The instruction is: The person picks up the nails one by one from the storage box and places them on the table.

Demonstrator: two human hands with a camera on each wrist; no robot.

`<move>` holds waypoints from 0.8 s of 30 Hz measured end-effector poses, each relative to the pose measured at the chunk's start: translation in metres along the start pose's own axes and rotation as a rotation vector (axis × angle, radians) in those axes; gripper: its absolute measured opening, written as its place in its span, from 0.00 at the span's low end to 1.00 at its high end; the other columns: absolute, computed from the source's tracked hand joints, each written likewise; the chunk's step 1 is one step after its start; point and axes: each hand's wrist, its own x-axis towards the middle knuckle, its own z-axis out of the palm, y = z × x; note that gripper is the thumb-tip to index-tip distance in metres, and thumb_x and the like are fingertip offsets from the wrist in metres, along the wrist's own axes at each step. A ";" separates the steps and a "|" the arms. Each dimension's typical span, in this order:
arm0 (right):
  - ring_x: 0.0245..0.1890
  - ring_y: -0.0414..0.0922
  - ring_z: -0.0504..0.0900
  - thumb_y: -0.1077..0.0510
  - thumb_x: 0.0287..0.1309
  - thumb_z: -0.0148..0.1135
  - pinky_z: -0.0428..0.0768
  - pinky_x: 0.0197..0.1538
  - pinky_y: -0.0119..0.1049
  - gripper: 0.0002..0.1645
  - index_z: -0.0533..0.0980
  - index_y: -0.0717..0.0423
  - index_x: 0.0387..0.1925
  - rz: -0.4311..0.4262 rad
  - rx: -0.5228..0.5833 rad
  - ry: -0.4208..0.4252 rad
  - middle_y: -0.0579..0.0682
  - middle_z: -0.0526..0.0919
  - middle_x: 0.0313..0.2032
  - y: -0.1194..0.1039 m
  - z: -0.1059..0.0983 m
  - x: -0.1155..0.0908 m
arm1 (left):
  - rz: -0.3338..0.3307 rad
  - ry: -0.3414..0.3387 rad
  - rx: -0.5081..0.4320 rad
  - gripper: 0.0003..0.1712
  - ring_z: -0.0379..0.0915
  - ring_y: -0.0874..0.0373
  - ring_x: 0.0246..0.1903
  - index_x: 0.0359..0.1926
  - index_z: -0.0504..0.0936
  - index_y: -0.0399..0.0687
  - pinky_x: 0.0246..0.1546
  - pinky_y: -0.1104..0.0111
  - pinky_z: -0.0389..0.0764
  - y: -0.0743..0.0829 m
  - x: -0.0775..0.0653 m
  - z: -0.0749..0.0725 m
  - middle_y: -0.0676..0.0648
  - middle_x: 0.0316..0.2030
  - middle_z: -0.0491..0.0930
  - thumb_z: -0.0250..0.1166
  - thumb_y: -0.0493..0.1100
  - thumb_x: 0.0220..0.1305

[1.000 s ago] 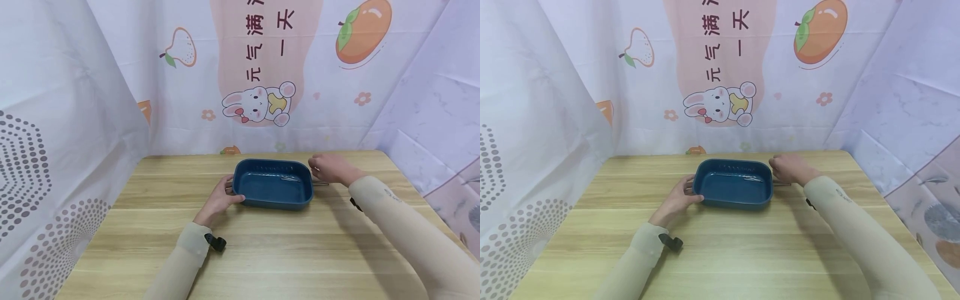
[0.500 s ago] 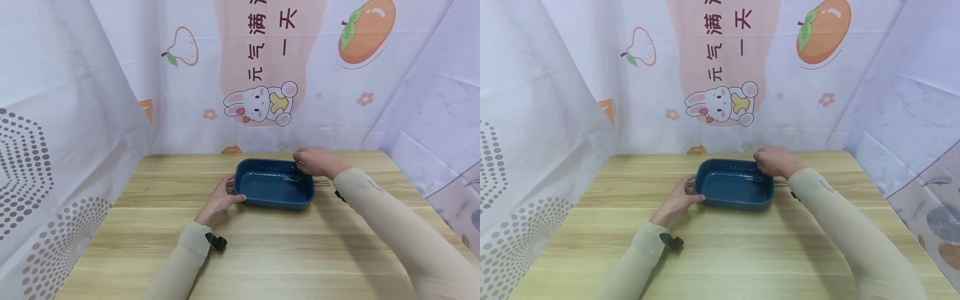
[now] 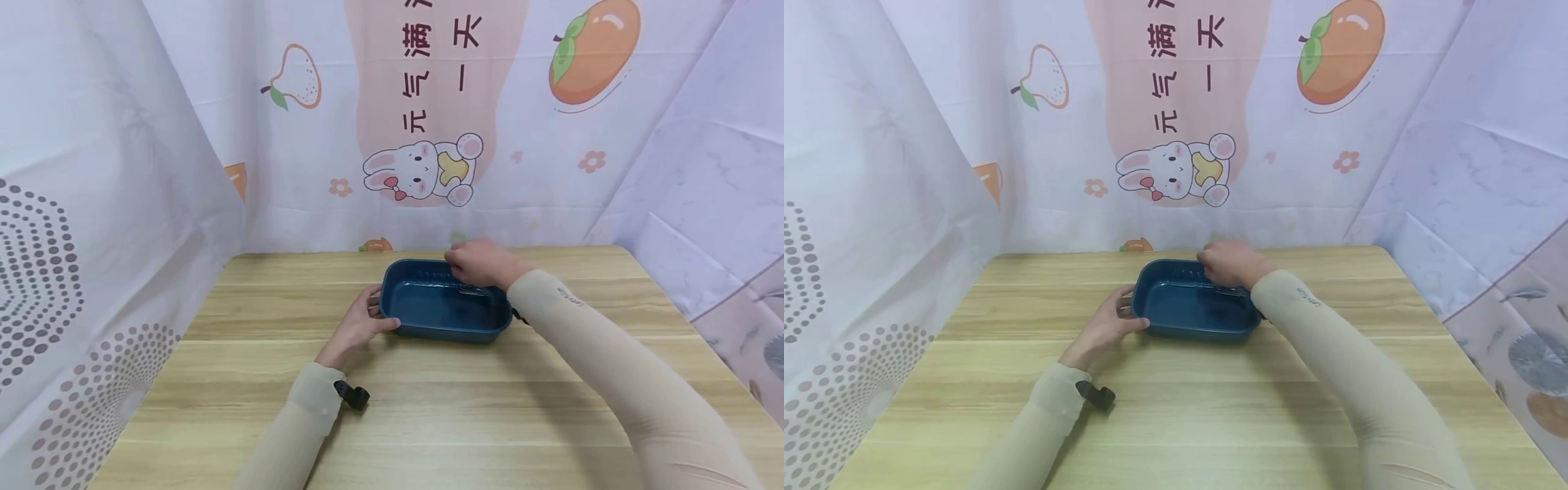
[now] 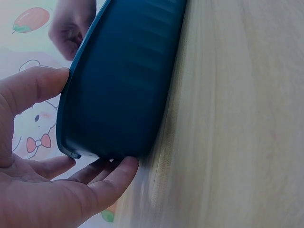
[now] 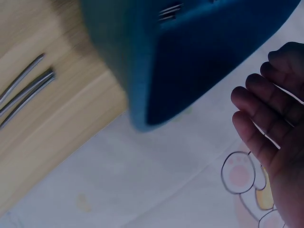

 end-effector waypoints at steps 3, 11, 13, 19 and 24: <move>0.25 0.45 0.72 0.56 0.59 0.61 0.75 0.32 0.41 0.03 0.77 0.50 0.31 0.005 0.010 -0.017 0.45 0.74 0.26 -0.005 0.000 0.008 | 0.000 -0.008 -0.008 0.48 0.66 0.43 0.61 0.71 0.58 0.49 0.59 0.49 0.68 0.001 0.000 0.000 0.38 0.63 0.66 0.72 0.36 0.52; 0.29 0.45 0.74 0.56 0.61 0.61 0.79 0.37 0.40 0.07 0.80 0.51 0.39 0.018 0.020 -0.068 0.46 0.79 0.31 -0.015 -0.001 0.023 | -0.006 -0.009 -0.010 0.48 0.66 0.42 0.60 0.71 0.57 0.49 0.59 0.49 0.68 0.001 0.002 -0.001 0.37 0.63 0.66 0.72 0.36 0.52; 0.30 0.46 0.75 0.55 0.62 0.60 0.79 0.39 0.41 0.08 0.80 0.51 0.40 0.020 0.017 -0.078 0.46 0.79 0.33 -0.016 0.000 0.025 | -0.006 0.000 -0.002 0.47 0.67 0.44 0.60 0.70 0.59 0.50 0.59 0.50 0.69 0.001 0.002 -0.001 0.39 0.62 0.67 0.72 0.36 0.51; 0.30 0.45 0.76 0.56 0.62 0.60 0.80 0.38 0.40 0.08 0.81 0.52 0.41 -0.014 -0.023 -0.086 0.46 0.80 0.32 -0.019 0.009 0.036 | -0.020 0.010 0.008 0.47 0.67 0.45 0.60 0.70 0.59 0.52 0.59 0.51 0.68 0.001 0.000 0.000 0.40 0.62 0.67 0.73 0.37 0.51; 0.28 0.44 0.76 0.56 0.62 0.60 0.80 0.39 0.37 0.09 0.82 0.52 0.42 -0.074 -0.034 -0.101 0.45 0.81 0.31 -0.026 0.016 0.043 | -0.020 0.001 0.016 0.47 0.66 0.45 0.61 0.70 0.58 0.52 0.59 0.50 0.68 0.002 -0.002 0.001 0.40 0.63 0.67 0.73 0.39 0.52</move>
